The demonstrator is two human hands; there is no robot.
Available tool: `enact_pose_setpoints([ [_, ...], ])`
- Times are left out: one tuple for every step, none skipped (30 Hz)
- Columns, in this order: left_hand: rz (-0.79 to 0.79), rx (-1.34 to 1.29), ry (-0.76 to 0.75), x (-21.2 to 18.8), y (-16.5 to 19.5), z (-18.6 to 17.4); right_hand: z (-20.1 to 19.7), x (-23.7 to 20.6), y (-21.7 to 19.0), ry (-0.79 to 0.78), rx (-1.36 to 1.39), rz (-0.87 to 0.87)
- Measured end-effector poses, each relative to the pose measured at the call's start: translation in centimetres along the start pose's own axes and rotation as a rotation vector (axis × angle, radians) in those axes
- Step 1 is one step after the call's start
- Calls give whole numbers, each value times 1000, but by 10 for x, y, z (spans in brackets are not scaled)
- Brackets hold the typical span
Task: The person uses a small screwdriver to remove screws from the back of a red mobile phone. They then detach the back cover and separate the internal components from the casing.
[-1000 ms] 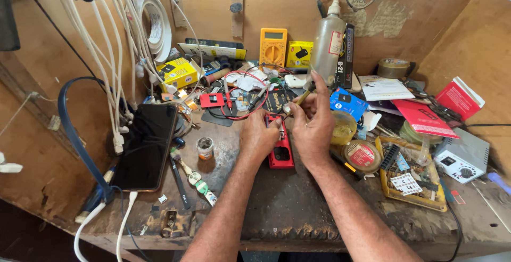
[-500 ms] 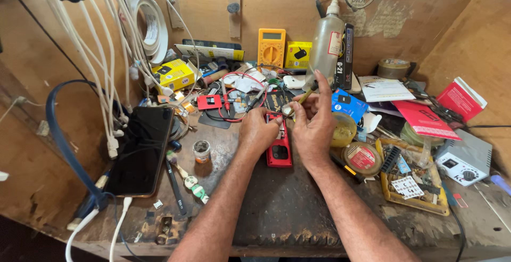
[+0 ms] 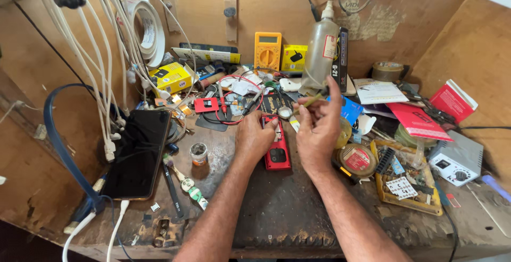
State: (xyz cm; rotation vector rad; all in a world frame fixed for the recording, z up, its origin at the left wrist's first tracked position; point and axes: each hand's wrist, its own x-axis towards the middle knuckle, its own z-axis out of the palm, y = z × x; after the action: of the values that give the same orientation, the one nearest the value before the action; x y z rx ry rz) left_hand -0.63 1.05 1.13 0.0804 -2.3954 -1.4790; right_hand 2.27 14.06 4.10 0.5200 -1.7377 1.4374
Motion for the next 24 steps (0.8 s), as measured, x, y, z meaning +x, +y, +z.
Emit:
enact_pose_setpoints([
  [5, 7, 21, -2, 2, -1, -2, 0, -2, 13, 10, -3],
  [8, 14, 40, -2, 5, -2, -4, 1, -3, 14, 2, 3],
  [-49, -5, 35, -3, 7, -3, -7, 0, -6, 14, -9, 14],
  [-103, -25, 30, -3, 9, -4, -10, 1, -9, 15, -20, 21],
  [-150, -47, 27, 0, 12, -4, -12, 3, -10, 14, -18, 21],
  [-155, -59, 44, 1, 14, -4, -12, 3, -12, 13, -17, 22],
  [-163, -70, 62, 0, 14, -5, -13, 3, -15, 10, -14, 28],
  [-172, -80, 81, -1, 13, -5, -14, 3, -16, 13, 7, 38],
  [-195, -229, 67, -2, 12, -5, -13, 4, -17, 17, 32, 46],
  [-216, -377, 54, -3, 11, -5, -12, 7, -18, 20, 57, 52],
  [-238, -524, 38, -4, 9, -6, -12, 8, -18, 17, 44, 39],
  [-280, -607, -8, -5, 6, -8, -13, 7, -20, 13, 28, 31],
  [-320, -691, -56, -6, 2, -12, -13, 7, -21, 11, 11, 20],
  [-356, -775, -105, -5, 0, -16, -13, 8, -22, 7, 8, 23],
  [-324, -839, -145, -5, -1, -18, -12, 8, -24, 5, 6, 25],
  [-293, -902, -186, -6, -1, -21, -11, 9, -26, 2, 4, 29],
  [-262, -964, -226, -7, -1, -24, -9, 8, -28, -7, 14, 22],
  [-274, -952, -219, -7, -1, -26, -7, 8, -30, -17, 25, 13],
  [-284, -940, -212, -7, 0, -29, -5, 9, -32, -28, 37, 3],
  [-296, -929, -203, -8, 2, -30, -2, 9, -33, -33, 56, 0],
  [-289, -930, -199, -8, 3, -32, 0, 8, -35, -39, 75, 0],
  [-283, -931, -195, -9, 3, -33, 2, 8, -36, -44, 92, 0],
  [-277, -933, -192, -9, 4, -33, 4, 9, -37, -46, 92, 4],
  [-268, -945, -186, -8, 5, -34, 5, 9, -37, -49, 91, 8],
])
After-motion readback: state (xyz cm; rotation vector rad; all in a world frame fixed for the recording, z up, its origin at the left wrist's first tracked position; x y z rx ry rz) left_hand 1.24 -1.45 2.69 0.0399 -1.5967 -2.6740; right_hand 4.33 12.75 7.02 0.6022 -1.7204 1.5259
